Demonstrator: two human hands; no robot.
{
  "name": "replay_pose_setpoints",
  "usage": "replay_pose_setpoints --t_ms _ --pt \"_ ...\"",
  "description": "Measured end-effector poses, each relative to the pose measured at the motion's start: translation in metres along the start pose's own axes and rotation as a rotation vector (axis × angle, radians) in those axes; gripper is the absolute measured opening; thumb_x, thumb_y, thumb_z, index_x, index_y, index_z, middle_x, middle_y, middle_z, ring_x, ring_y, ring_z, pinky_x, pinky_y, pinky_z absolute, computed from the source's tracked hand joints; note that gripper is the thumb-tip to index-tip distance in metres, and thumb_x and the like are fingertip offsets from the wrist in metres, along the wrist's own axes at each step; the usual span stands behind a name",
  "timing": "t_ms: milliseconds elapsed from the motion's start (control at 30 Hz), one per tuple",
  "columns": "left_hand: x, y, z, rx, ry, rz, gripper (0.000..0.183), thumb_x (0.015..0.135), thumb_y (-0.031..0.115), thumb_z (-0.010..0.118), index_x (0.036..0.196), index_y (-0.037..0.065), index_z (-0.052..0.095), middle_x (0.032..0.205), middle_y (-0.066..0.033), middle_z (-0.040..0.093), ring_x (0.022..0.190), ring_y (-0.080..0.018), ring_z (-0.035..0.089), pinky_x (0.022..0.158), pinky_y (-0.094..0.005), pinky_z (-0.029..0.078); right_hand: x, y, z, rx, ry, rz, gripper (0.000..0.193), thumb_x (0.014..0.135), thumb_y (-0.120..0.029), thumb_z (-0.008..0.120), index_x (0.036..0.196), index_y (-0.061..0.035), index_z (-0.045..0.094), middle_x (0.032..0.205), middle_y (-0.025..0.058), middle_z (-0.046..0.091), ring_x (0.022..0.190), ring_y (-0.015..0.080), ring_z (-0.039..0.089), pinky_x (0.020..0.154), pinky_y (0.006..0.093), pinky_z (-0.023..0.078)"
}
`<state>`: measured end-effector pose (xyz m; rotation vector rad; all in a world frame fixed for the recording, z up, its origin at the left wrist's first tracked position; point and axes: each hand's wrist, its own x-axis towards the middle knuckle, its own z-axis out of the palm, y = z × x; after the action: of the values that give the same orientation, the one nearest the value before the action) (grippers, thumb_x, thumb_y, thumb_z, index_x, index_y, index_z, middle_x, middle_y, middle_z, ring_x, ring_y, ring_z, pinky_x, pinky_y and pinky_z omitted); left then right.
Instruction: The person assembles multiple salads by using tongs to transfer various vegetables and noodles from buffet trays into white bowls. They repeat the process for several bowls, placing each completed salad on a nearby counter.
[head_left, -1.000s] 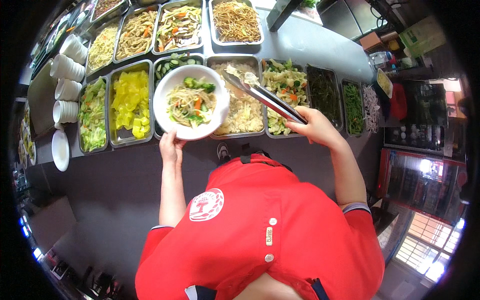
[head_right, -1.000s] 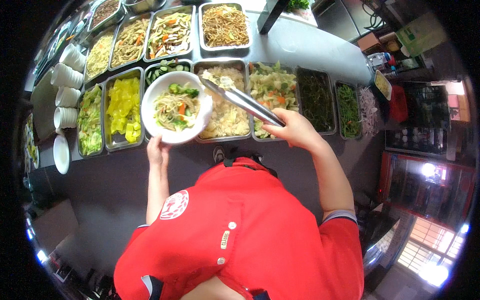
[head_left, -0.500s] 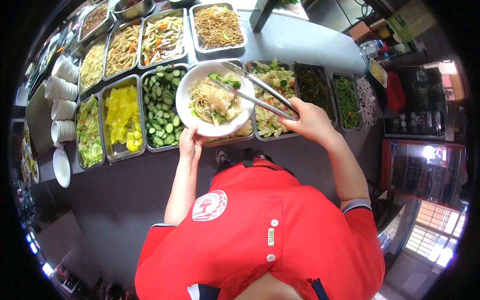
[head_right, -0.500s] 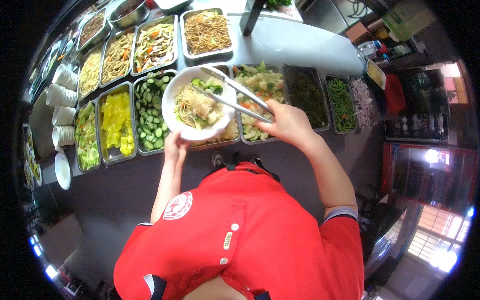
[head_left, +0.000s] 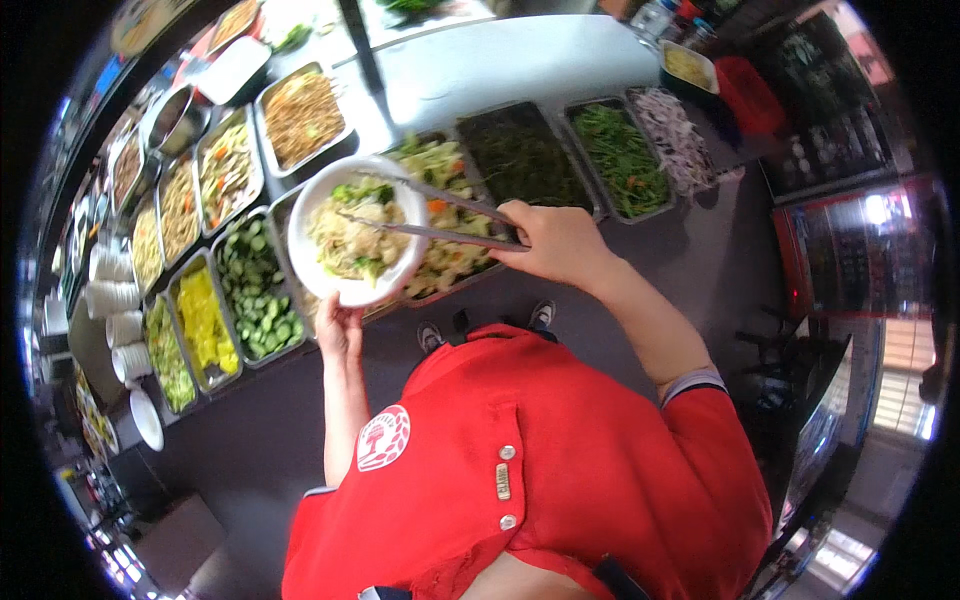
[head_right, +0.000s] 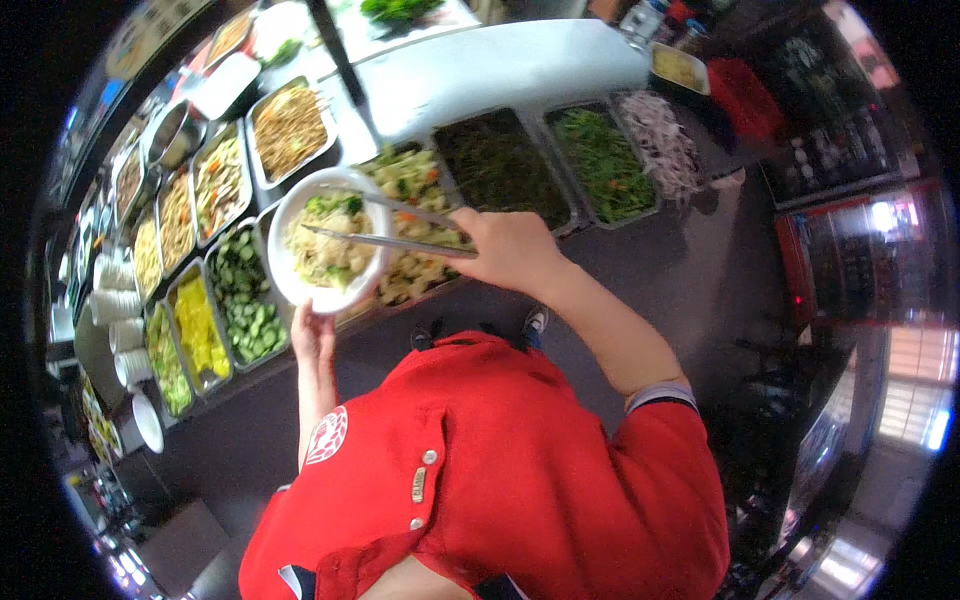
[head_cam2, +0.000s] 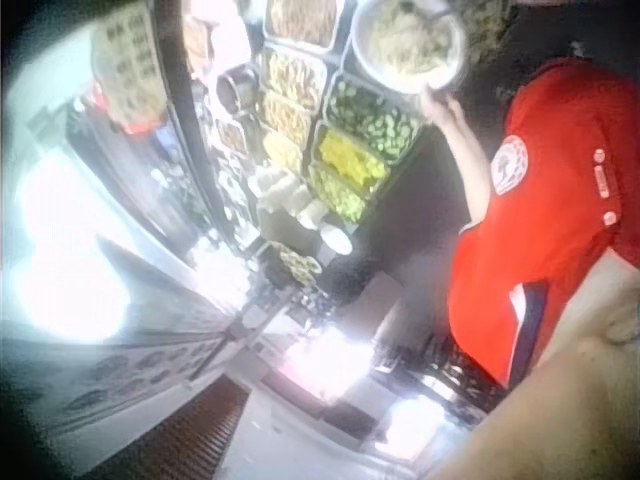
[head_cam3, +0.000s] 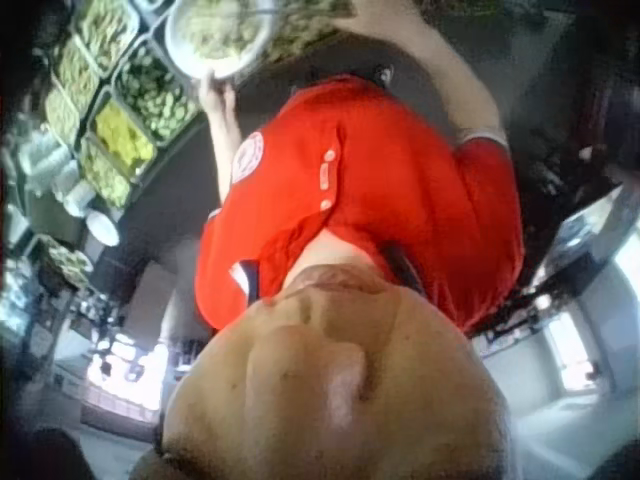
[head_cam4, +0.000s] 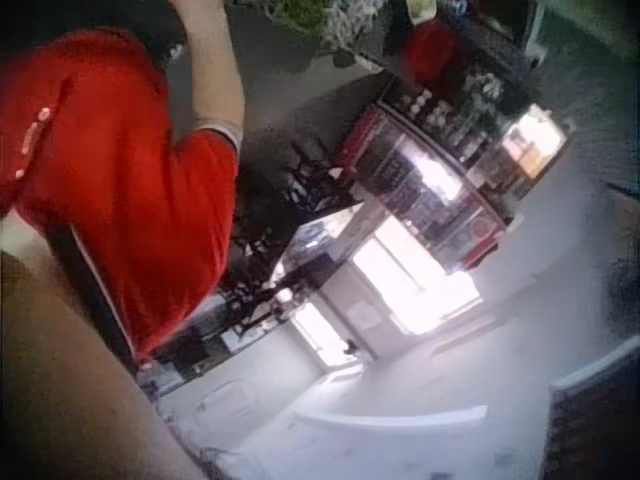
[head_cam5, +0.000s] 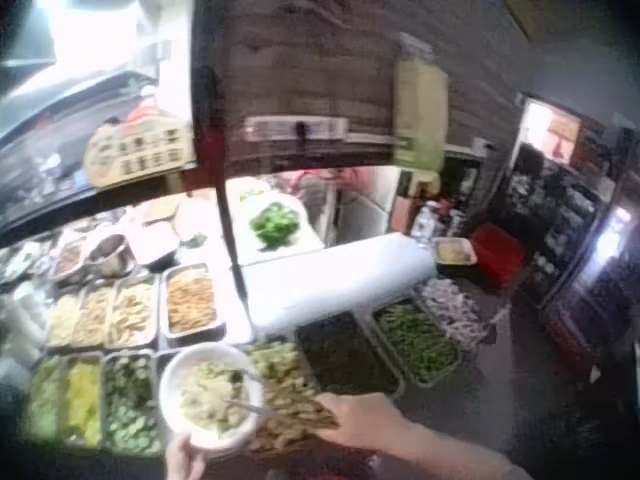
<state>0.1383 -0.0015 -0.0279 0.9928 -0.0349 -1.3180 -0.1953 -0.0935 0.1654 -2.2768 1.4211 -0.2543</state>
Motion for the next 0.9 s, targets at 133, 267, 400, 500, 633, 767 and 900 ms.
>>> replay_pose_setpoints --t_ms 133,267,400,500,633,767,900 --pt "-0.018 -0.036 0.034 0.046 -0.075 0.024 0.030 0.093 0.017 0.058 0.117 0.001 0.057 0.111 -0.0111 0.066 0.104 -0.0224 0.064 0.091 -0.0391 0.053 -0.043 0.076 -0.029 0.376 -0.025 0.223 0.048 0.076 -0.047 0.072 0.104 -0.0090 0.060 0.070 0.0055 0.060 0.058 0.0235 0.061 0.056 0.0367 0.048" --pt "-0.044 -0.074 0.074 -0.076 -0.023 0.043 0.029 0.092 0.014 0.060 0.117 0.001 0.056 0.111 -0.0110 0.066 0.103 -0.0210 0.064 0.087 -0.0341 0.054 -0.088 0.173 -0.051 0.527 0.018 0.460 0.057 0.074 -0.047 0.076 0.109 -0.0049 0.059 0.070 0.0031 0.059 0.057 0.0137 0.059 0.054 0.0318 0.047" --pt "-0.073 -0.105 0.118 -0.137 0.059 0.027 0.032 0.093 0.014 0.060 0.121 0.000 0.054 0.115 -0.0124 0.065 0.104 -0.0219 0.063 0.087 -0.0328 0.053 -0.125 0.239 -0.068 0.465 0.036 0.683 0.062 0.072 -0.048 0.076 0.112 -0.0036 0.058 0.071 0.0054 0.059 0.062 0.0160 0.061 0.058 0.0318 0.049" --pt "-0.078 -0.112 0.117 -0.169 0.050 0.015 0.031 0.090 0.012 0.062 0.117 -0.003 0.056 0.114 -0.0127 0.065 0.107 -0.0207 0.063 0.093 -0.0322 0.053 -0.132 0.267 -0.065 0.347 -0.018 0.695 0.066 0.071 -0.050 0.076 0.114 -0.0036 0.057 0.075 0.0100 0.062 0.071 0.0227 0.065 0.066 0.0362 0.051" --pt "-0.079 -0.109 0.119 -0.167 0.054 0.000 0.029 0.091 0.012 0.062 0.116 0.000 0.057 0.111 -0.0104 0.066 0.104 -0.0188 0.064 0.090 -0.0302 0.053 -0.111 0.249 -0.057 0.147 -0.148 0.486 0.070 0.069 -0.053 0.073 0.114 -0.0023 0.056 0.090 0.0179 0.068 0.086 0.0340 0.067 0.077 0.0431 0.052" --pt "-0.077 -0.104 0.135 -0.163 0.139 0.001 0.016 0.093 0.015 0.060 0.106 0.006 0.061 0.091 -0.0018 0.069 0.070 -0.0080 0.066 0.062 -0.0228 0.057 -0.070 0.218 -0.043 0.068 -0.264 0.439 0.069 0.068 -0.055 0.071 0.109 -0.0013 0.056 0.096 0.0208 0.068 0.091 0.0370 0.066 0.080 0.0432 0.052" --pt "-0.072 -0.104 0.113 -0.097 0.160 0.030 0.021 0.092 0.019 0.061 0.110 0.008 0.061 0.096 -0.0004 0.068 0.078 -0.0079 0.065 0.060 -0.0206 0.054 -0.029 0.200 -0.035 0.011 -0.224 0.417 0.069 0.069 -0.053 0.072 0.111 -0.0001 0.056 0.096 0.0199 0.068 0.091 0.0353 0.067 0.081 0.0421 0.052"
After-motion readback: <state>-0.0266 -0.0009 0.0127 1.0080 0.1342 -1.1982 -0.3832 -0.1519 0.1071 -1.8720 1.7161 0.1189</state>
